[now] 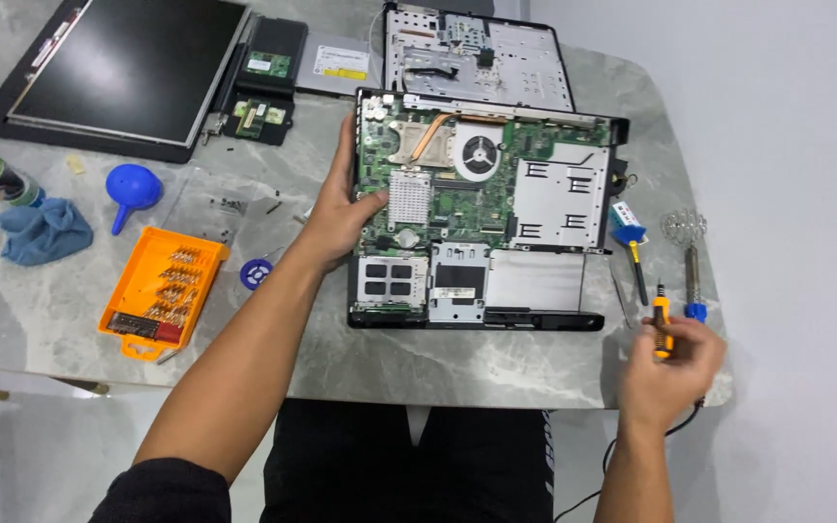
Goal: The person uses a screwdriver to remove screws from the laptop's internal components. They then use a soldering iron to work on the motherboard and a brush to clean the area.
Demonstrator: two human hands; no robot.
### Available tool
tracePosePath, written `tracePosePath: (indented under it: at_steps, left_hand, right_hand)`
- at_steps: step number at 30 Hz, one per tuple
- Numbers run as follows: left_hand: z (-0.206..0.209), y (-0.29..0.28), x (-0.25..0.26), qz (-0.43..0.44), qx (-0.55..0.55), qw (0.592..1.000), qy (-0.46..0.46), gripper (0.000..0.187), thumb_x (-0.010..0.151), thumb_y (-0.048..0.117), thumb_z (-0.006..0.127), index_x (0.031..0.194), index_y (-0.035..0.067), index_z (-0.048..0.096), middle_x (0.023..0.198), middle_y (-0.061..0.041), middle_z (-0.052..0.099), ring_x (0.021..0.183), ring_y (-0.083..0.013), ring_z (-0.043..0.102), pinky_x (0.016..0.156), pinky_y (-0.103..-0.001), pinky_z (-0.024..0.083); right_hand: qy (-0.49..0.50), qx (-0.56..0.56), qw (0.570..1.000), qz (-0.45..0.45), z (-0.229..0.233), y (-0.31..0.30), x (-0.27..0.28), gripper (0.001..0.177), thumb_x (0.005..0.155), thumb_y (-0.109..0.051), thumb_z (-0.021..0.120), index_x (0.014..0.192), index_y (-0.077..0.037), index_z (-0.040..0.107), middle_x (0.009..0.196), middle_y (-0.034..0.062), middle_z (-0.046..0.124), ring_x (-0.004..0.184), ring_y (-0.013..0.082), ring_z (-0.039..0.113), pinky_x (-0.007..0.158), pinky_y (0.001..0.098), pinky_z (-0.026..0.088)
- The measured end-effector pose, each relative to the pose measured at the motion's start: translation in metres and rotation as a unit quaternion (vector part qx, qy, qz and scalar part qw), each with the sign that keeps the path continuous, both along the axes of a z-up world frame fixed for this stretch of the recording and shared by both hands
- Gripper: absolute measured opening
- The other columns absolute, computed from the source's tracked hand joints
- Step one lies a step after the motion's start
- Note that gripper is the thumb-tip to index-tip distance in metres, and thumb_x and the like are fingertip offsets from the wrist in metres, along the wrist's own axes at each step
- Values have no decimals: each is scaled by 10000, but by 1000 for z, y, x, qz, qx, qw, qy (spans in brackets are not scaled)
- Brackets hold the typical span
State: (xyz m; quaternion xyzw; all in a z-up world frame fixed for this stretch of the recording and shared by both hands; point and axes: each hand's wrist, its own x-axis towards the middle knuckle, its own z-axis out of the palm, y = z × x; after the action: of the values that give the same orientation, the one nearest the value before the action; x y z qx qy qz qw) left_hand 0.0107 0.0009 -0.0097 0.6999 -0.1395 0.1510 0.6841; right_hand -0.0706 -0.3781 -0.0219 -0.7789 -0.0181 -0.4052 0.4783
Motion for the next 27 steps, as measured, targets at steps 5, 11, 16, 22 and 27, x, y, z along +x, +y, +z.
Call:
tracePosePath:
  at_steps: [5,11,16,22,27]
  left_hand:
    - [-21,12,7,-4,-42,999,5,917,825,-74,564,1526,134,10,1597,-169,2,1474,-293,31,1193,-423,85]
    - [-19,14,-6,-6,-74,997,-3,877,834,-95,555,1535,72,54,1578,-239,86,1454,-318,108,1194,-417,175]
    - [-2,10,-19,36,-39,998,21,862,860,-66,586,1536,72,70,1572,-252,90,1450,-348,92,1187,-423,175]
    - [-7,10,-40,56,-36,993,94,895,851,3,663,1530,90,88,1557,-252,153,1437,-354,180,1159,-434,236]
    - [-6,0,-47,56,-12,988,142,887,824,-16,666,1515,29,111,1523,-283,214,1412,-367,224,1135,-436,274]
  right_hand:
    - [38,-98,994,-21,-14,-15,6,199,725,146,552,828,-24,543,969,129,478,974,277,539,825,356,497]
    - [135,-126,982,-31,-18,-22,11,251,689,133,575,879,-30,582,968,127,471,886,321,541,775,390,478]
    - [183,-145,972,-28,0,-7,7,201,719,111,623,890,17,573,996,191,472,968,432,539,848,451,485]
    - [209,-158,965,-30,1,-4,9,182,794,61,642,947,3,562,973,194,502,948,416,562,833,466,473]
    - [204,-190,959,-49,-7,-8,13,201,796,13,701,958,-26,588,939,152,515,885,360,561,780,432,479]
